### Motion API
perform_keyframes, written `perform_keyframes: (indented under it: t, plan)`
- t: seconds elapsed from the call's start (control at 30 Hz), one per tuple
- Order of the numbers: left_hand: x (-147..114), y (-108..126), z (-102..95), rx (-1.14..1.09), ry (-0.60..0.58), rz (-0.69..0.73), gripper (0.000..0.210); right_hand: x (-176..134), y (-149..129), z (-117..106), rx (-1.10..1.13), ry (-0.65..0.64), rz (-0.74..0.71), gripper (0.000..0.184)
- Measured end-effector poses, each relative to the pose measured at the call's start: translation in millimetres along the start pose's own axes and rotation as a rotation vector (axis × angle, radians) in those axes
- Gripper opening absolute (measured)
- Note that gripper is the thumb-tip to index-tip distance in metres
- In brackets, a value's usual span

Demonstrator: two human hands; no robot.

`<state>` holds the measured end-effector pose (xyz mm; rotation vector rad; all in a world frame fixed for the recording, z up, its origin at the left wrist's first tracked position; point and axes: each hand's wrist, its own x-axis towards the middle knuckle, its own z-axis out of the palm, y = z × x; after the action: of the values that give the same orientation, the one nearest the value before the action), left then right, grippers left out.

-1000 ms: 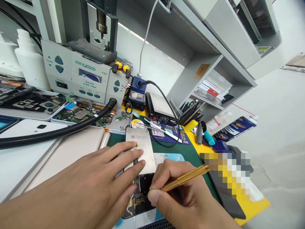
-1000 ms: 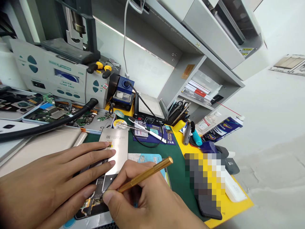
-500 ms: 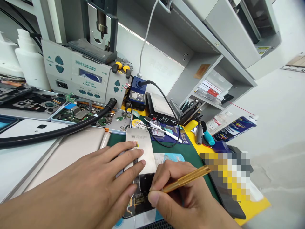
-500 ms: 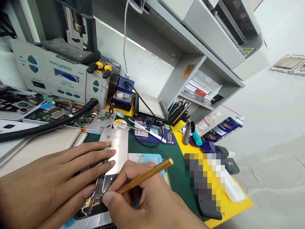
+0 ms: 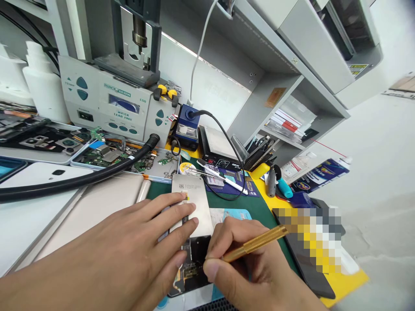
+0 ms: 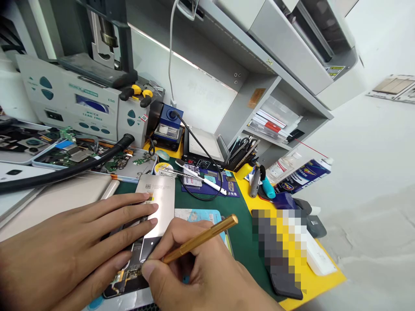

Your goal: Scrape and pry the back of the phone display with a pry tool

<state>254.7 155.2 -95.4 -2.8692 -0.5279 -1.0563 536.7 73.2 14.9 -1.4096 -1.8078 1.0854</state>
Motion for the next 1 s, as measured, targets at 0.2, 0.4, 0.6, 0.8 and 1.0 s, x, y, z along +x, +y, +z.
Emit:
perform_keyframes:
  t: [0.2,0.4,0.6,0.8,1.0]
  plan:
    - [0.2,-0.1,2.3,-0.019,0.015,-0.012,0.030,2.2,1.7,1.4,0.043,0.031,0.003,0.027]
    - [7.5,2.8,-4.4,0.013,0.023,0.001,0.033,11.9,-6.6,5.6,0.321,0.046,0.007,0.041]
    - [34.0,11.0,-24.4,-0.017,0.142,0.047,0.031,28.9,-9.4,5.3,0.512,0.108,0.010,0.049]
    - [31.4,8.4,-34.0,-0.229,0.099,0.136,0.045,37.1,-5.1,3.8,0.504,0.124,0.082,0.054]
    - [30.2,14.6,-42.6,-0.241,0.116,0.056,0.046,39.8,-5.1,2.6,0.477,0.126,0.098,0.060]
